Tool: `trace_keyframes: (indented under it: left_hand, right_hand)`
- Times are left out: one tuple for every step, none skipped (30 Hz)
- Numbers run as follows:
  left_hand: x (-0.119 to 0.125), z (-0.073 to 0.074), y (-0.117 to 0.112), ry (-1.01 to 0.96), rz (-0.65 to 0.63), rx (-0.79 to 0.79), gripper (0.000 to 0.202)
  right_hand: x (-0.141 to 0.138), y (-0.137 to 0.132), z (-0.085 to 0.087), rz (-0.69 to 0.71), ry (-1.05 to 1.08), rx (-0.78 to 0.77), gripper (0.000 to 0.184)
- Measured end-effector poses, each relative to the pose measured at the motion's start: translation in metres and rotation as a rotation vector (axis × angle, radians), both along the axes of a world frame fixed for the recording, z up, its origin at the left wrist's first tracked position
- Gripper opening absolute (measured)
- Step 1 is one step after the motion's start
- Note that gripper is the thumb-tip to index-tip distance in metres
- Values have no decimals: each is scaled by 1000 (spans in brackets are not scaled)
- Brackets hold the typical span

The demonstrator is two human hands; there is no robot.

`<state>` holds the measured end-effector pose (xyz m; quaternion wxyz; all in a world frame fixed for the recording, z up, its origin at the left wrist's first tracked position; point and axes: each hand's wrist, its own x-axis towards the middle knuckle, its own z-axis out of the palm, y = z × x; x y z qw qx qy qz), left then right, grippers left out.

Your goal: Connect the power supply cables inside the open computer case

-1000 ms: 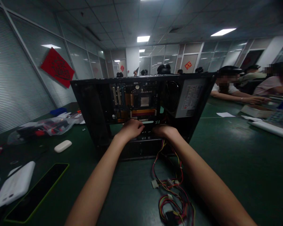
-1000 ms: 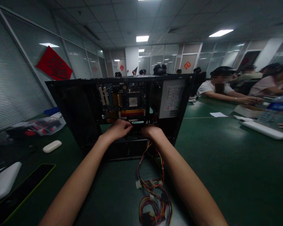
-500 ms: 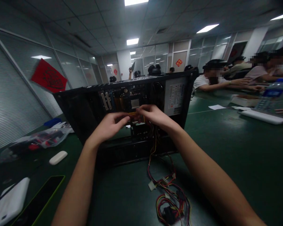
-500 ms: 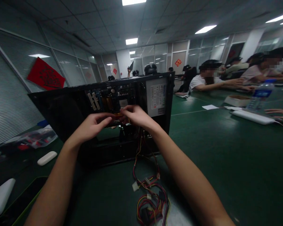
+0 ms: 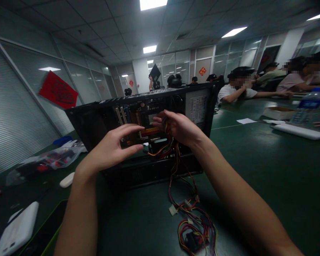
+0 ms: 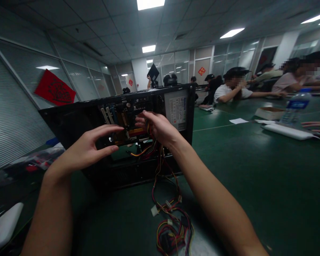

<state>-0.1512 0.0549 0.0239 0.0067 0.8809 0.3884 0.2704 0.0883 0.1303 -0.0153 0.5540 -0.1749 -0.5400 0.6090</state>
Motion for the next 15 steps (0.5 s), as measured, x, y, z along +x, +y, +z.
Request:
trace_keyframes:
  left_hand:
    - [0, 1, 0, 3, -6, 0, 57]
    - [0, 1, -1, 1, -13, -5, 59]
    - [0, 2, -2, -8, -21, -16, 60]
    - [0, 2, -3, -27, -33, -32, 61]
    - [0, 2, -4, -56, -48, -49, 61]
    - [0, 2, -5, -86, -60, -64, 61]
    - [0, 2, -6, -113, -70, -74, 59]
    - [-1, 2, -8, -131, -76, -77, 57]
    - [0, 3, -9, -137, -76, -71, 55]
    - [0, 3, -11, -132, -72, -61, 52]
    - [1, 4, -13, -119, -66, -48, 48]
    - [2, 5, -15, -106, -61, -33, 45]
    - [4, 6, -17, -98, -55, -18, 41]
    - [6, 7, -19, -93, -49, -4, 38]
    - [8, 8, -21, -94, -44, 10, 35]
  right_hand:
    - [2, -1, 2, 7, 32, -32, 19]
    - [3, -3, 3, 17, 67, -63, 19]
    - [4, -4, 4, 29, 101, -90, 18]
    - [4, -5, 4, 45, 131, -112, 17]
    - [4, -6, 5, 63, 155, -129, 16]
    - [4, -7, 5, 80, 171, -140, 14]
    - [4, -7, 6, 94, 178, -146, 12]
    - [4, -8, 6, 105, 179, -148, 11]
    - [5, -8, 7, 114, 175, -150, 10]
    - [6, -8, 8, 122, 167, -150, 9]
    - [8, -9, 8, 125, 155, -144, 10]
    - [10, -9, 9, 120, 138, -128, 10]
    - [12, -9, 9, 104, 111, -95, 12]
    - [14, -9, 10, 72, 66, -35, 14]
    - [16, -8, 10, 31, 9, 40, 17]
